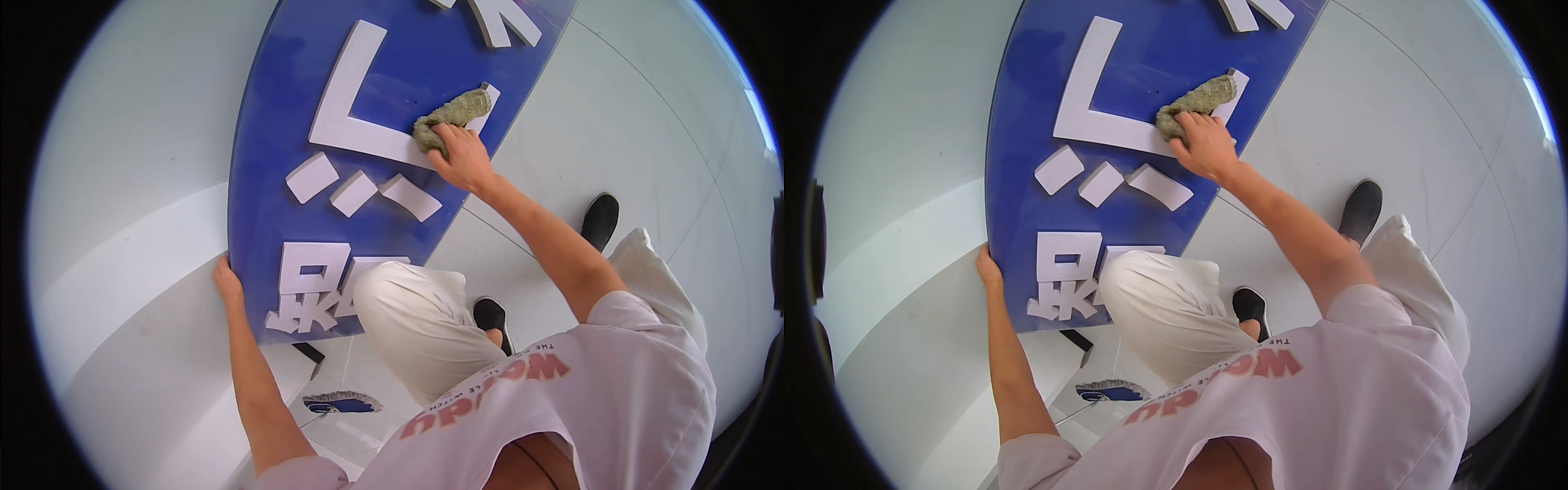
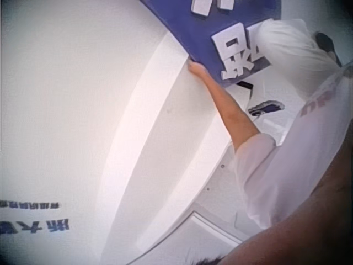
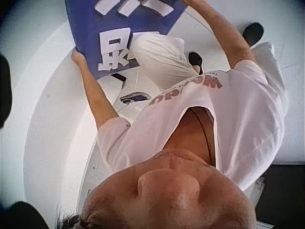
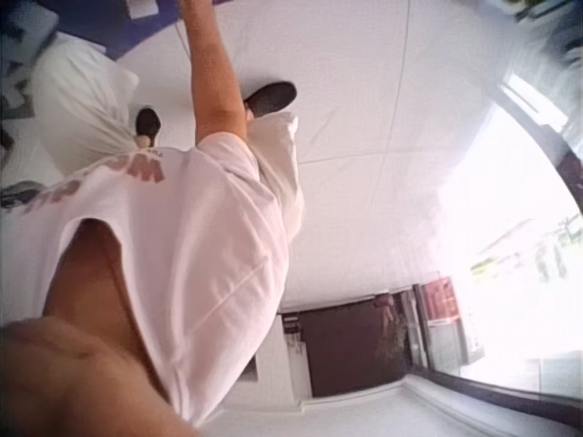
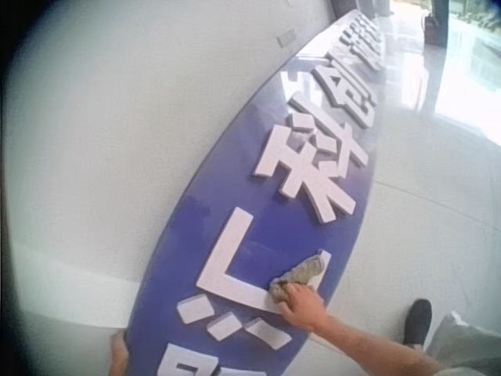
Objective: The person wipes a blue wall-mounted sign with white raised characters using a cloth. They systematically clean the surface around and between the letters, moving from one section to another while maintaining contact with the sign.
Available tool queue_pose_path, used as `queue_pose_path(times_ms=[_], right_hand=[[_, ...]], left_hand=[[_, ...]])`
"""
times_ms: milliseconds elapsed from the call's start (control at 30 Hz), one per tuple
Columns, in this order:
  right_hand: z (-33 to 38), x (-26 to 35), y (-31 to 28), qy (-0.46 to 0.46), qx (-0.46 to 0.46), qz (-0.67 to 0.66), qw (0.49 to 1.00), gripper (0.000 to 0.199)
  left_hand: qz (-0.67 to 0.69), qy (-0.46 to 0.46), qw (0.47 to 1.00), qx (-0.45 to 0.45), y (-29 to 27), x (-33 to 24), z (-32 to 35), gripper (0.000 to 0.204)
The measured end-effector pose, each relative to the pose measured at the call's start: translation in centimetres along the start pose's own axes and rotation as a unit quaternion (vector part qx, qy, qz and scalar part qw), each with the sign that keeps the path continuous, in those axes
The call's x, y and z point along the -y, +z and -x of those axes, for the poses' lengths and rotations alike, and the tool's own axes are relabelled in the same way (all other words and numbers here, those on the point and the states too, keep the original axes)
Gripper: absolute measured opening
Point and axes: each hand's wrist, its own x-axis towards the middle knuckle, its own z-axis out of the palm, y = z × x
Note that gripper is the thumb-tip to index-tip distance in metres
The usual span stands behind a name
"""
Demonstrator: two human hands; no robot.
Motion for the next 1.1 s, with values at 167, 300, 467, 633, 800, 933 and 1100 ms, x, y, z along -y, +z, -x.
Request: queue_pose_path(times_ms=[167, 300, 467, 633, 800, 933, 1100], right_hand=[[-5.1, 10.7, 2.8, -0.041, -0.131, -0.247, 0.959, 0.045], [-5.5, 5.3, 1.4, -0.188, -0.078, -0.070, 0.976, 0.043], [-7.7, -2.5, -3.0, -0.111, -0.190, 0.020, 0.975, 0.045], [-13.7, 1.2, -2.6, -0.168, -0.350, -0.016, 0.921, 0.040], [-3.4, 8.2, 4.8, -0.110, -0.172, -0.081, 0.976, 0.053], [-7.2, 4.0, 1.6, -0.244, -0.160, 0.111, 0.950, 0.052], [-13.1, 2.2, -3.4, -0.097, -0.368, 0.057, 0.923, 0.052]], left_hand=[[0.039, -0.034, 0.998, -0.019, 0.6, -1.1, 0.6, 0.052], [0.051, -0.038, 0.998, -0.013, 0.4, -0.4, 0.6, 0.052], [0.068, -0.035, 0.997, -0.031, 0.6, -0.9, 0.6, 0.052], [0.041, -0.017, 0.999, -0.025, 0.9, -1.5, 0.5, 0.053], [0.052, -0.030, 0.998, -0.008, 0.3, -0.5, 0.6, 0.053], [0.050, -0.028, 0.998, -0.001, -0.2, 0.0, 0.6, 0.054], [0.053, -0.017, 0.998, -0.011, 1.6, -2.4, 0.6, 0.054]])
